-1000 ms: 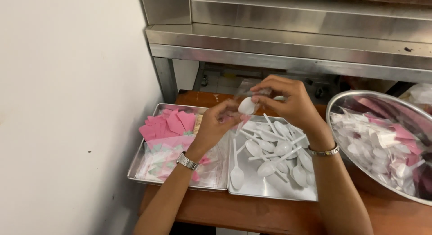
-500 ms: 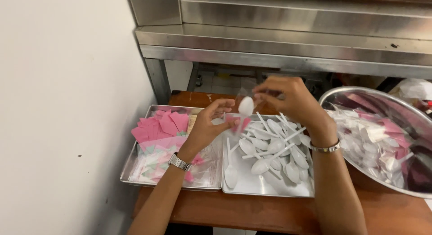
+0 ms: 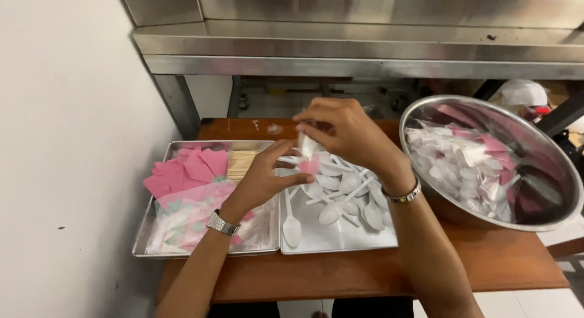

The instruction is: Packing individual plastic spoons into plastic sleeves and placing them in a bowl

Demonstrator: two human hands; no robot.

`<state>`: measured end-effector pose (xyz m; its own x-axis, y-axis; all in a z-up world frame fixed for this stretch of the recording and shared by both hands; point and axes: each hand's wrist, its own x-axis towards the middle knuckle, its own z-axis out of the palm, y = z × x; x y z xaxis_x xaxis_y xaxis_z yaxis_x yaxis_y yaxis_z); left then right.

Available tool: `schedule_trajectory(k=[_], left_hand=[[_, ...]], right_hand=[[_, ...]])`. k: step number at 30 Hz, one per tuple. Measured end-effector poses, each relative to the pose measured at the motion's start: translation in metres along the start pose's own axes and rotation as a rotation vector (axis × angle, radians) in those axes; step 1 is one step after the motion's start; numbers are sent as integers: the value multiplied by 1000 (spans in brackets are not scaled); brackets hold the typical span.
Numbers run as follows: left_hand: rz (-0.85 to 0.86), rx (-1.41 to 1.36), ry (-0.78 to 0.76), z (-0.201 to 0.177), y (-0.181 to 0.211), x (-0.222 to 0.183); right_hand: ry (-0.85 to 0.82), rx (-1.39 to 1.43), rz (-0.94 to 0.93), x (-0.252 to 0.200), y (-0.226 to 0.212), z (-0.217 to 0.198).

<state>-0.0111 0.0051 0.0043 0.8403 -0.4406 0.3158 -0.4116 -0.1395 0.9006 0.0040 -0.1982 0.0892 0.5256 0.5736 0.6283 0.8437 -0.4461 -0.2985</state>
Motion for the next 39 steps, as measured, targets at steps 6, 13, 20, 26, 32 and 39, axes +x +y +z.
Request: schedule_trajectory(k=[6, 13, 20, 26, 32, 39], left_hand=[[-2, -212, 188, 2, -42, 11], [52, -237, 214, -11, -32, 10], [202, -78, 255, -9, -28, 10], [165, -68, 272, -8, -43, 14], [37, -73, 265, -6, -22, 8], [-56, 48, 258, -1, -9, 6]], right_hand=[[80, 109, 62, 3, 1, 4], [43, 138, 212, 3, 14, 1], [10, 247, 136, 6, 11, 0], [56, 169, 100, 1, 14, -14], [468, 122, 379, -63, 40, -56], [986, -232, 424, -169, 49, -125]])
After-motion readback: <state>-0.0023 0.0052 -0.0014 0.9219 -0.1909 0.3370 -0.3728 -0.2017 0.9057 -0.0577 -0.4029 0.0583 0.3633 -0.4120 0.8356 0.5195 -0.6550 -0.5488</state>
